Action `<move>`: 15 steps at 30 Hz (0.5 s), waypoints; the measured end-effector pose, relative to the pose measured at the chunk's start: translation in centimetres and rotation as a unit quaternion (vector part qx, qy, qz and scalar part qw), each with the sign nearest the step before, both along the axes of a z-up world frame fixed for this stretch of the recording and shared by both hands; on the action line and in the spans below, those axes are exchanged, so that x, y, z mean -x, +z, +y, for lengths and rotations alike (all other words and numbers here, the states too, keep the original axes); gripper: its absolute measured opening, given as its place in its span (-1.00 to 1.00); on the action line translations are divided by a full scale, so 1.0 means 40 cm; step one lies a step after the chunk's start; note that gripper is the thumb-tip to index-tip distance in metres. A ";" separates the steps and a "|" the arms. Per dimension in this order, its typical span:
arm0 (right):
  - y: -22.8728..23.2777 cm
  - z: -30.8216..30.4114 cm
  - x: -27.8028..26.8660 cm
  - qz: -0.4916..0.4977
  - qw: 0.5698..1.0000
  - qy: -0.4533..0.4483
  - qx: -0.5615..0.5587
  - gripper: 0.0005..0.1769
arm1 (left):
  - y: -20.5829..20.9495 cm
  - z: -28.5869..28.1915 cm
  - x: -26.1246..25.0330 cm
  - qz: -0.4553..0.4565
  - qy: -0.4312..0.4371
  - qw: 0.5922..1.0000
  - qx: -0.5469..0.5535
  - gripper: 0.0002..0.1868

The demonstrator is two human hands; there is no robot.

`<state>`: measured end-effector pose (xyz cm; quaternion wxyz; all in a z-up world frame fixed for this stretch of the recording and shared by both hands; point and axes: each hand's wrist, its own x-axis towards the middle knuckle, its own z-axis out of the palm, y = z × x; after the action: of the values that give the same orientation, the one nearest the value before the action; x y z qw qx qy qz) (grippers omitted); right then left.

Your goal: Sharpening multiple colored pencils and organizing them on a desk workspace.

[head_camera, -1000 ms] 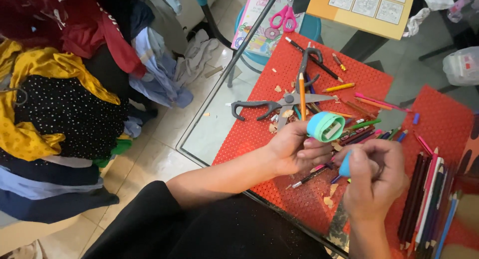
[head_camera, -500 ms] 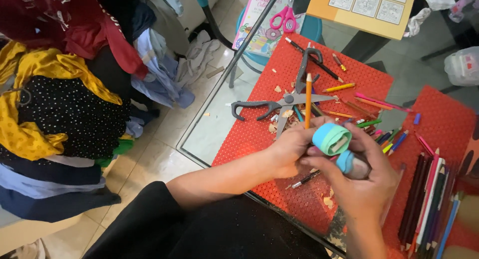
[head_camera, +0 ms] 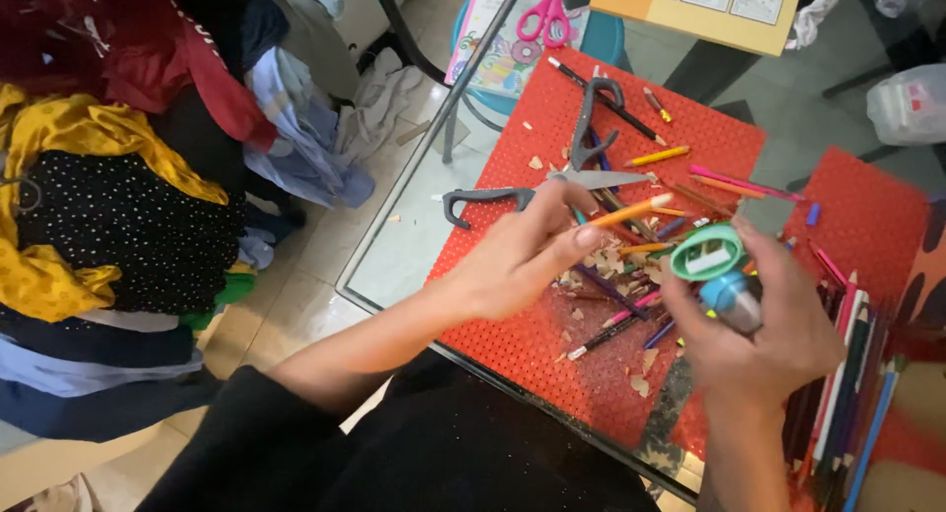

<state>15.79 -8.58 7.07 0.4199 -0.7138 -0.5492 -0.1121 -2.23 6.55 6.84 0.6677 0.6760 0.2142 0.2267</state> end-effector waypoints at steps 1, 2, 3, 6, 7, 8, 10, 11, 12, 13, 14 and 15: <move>-0.008 0.004 -0.015 -0.071 0.997 -0.018 0.001 -0.42 | 0.017 0.000 0.015 0.070 0.002 0.996 -0.058 -0.63; -0.016 0.008 -0.029 -0.142 0.989 -0.035 0.003 -0.43 | 0.034 0.000 0.032 0.140 0.004 0.984 -0.115 -0.65; -0.020 0.009 -0.033 -0.142 0.989 -0.033 0.003 -0.43 | 0.028 -0.014 0.040 0.140 0.006 0.984 -0.114 -0.65; -0.029 0.013 -0.041 -0.205 0.978 -0.040 -0.002 -0.41 | 0.024 -0.043 0.052 0.019 0.049 0.950 -0.309 -0.73; -0.032 0.010 -0.042 -0.219 0.975 -0.034 -0.001 -0.41 | 0.031 -0.048 0.049 0.048 0.055 0.942 -0.326 -0.76; -0.035 0.007 -0.042 -0.233 0.972 -0.028 0.001 -0.41 | 0.038 -0.054 0.047 0.077 0.060 0.934 -0.344 -0.79; -0.028 0.006 -0.035 -0.260 0.965 -0.038 0.009 -0.40 | 0.035 -0.059 0.032 0.109 0.069 0.922 -0.366 -0.80; -0.024 0.007 -0.031 -0.286 0.957 -0.048 0.016 -0.39 | 0.034 -0.061 0.025 0.143 0.078 0.907 -0.389 -0.80; -0.026 0.005 -0.030 -0.287 0.957 -0.045 0.016 -0.39 | 0.029 -0.064 0.018 0.143 0.081 0.907 -0.388 -0.80; -0.028 0.004 -0.030 -0.295 0.955 -0.040 0.013 -0.40 | 0.024 -0.066 0.011 0.135 0.083 0.904 -0.396 -0.81; -0.030 0.003 -0.029 -0.303 0.952 -0.034 0.011 -0.42 | 0.019 -0.067 0.004 0.127 0.086 0.902 -0.404 -0.81; -0.045 -0.004 -0.040 -0.303 0.952 -0.032 0.010 -0.42 | 0.017 -0.068 0.002 0.127 0.088 0.902 -0.404 -0.81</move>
<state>17.41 -8.74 5.26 0.2222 -0.6678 -0.6285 -0.3313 -2.32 3.85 7.51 0.2819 0.8892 0.2456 0.2636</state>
